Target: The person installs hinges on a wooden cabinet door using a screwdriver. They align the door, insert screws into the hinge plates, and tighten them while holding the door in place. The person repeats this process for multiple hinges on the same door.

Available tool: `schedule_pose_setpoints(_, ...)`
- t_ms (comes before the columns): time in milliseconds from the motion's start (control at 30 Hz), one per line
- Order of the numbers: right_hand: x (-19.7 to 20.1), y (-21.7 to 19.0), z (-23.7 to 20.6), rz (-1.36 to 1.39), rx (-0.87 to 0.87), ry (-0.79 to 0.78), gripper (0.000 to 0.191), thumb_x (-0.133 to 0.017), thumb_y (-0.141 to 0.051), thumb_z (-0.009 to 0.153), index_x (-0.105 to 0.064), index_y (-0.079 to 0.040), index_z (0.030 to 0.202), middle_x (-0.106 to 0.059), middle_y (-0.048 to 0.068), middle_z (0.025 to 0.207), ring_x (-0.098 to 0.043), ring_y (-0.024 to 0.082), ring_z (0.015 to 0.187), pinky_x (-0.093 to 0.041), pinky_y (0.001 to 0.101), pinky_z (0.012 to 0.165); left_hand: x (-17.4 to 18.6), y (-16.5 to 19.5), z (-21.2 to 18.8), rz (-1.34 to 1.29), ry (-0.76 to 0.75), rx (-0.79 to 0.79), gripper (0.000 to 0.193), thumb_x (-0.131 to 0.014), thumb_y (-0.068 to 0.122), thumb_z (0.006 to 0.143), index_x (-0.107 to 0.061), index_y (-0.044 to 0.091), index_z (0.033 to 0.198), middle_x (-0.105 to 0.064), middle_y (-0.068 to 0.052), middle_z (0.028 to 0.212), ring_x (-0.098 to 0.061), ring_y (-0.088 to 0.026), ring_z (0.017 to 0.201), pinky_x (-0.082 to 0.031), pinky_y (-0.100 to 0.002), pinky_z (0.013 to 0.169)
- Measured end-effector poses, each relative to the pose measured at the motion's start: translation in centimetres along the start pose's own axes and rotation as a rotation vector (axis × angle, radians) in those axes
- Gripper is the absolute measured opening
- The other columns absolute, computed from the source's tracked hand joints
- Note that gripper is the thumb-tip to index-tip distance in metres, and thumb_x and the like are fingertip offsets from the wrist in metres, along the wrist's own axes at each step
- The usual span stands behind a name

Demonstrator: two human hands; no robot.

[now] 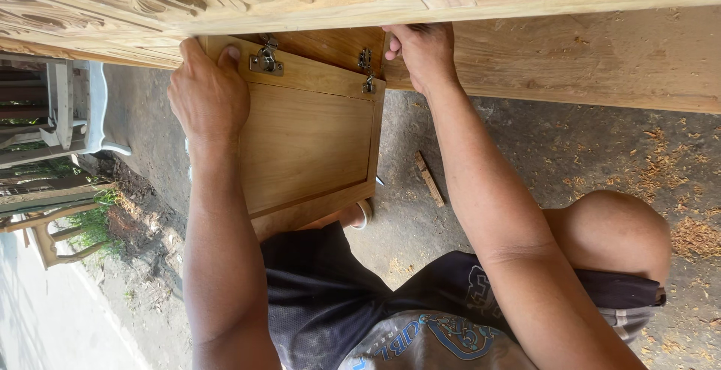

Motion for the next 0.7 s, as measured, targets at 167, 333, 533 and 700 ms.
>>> schedule_pose_setpoints(167,0.4,-0.3,0.3,0.01,-0.05,0.021,0.013,-0.073,-0.009,0.094,-0.071,-0.001,0.104,-0.073,0.009,0.089,-0.064,0.01,0.063,-0.061,0.0266,0.052,0.4,1.3,0.1,0.005,-0.048,0.055,0.034,-0.07,0.025,0.103,-0.055,-0.004,0.112,-0.07,-0.03,0.081,-0.071,-0.046,0.077,-0.055,-0.054,0.07)
schedule_pose_setpoints(333,0.3,-0.8,0.5,0.119,-0.037,0.016,0.012,-0.073,-0.004,0.091,-0.069,0.001,0.101,-0.071,0.009,0.087,-0.062,0.012,0.062,-0.056,0.0286,0.05,1.0,2.0,0.6,-0.02,-0.118,0.129,0.044,-0.067,0.027,0.104,-0.052,-0.009,0.124,-0.07,-0.029,0.083,-0.073,-0.044,0.077,-0.057,-0.052,0.07)
schedule_pose_setpoints(533,0.0,-1.3,0.9,0.187,-0.029,0.029,0.012,-0.071,-0.003,0.092,-0.068,0.001,0.103,-0.068,0.008,0.084,-0.059,0.013,0.062,-0.055,0.0307,0.051,1.6,1.9,1.0,0.043,-0.102,0.121,0.052,-0.069,0.032,0.102,-0.052,-0.008,0.132,-0.069,-0.033,0.087,-0.069,-0.05,0.084,-0.053,-0.057,0.075)
schedule_pose_setpoints(700,-0.3,-1.9,1.1,0.187,-0.06,0.051,0.013,-0.069,-0.004,0.093,-0.067,0.0,0.105,-0.067,0.007,0.082,-0.059,0.013,0.061,-0.055,0.031,0.051,2.1,1.4,1.4,0.021,-0.105,0.13,0.057,-0.068,0.033,0.101,-0.049,-0.008,0.137,-0.069,-0.033,0.09,-0.069,-0.05,0.087,-0.053,-0.056,0.076)
Point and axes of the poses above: each hand's wrist, its own z-axis towards the middle knuckle, its own x-axis out of the back of the hand, y = z × x, the point moved 3 cm from there along z, towards the middle knuckle
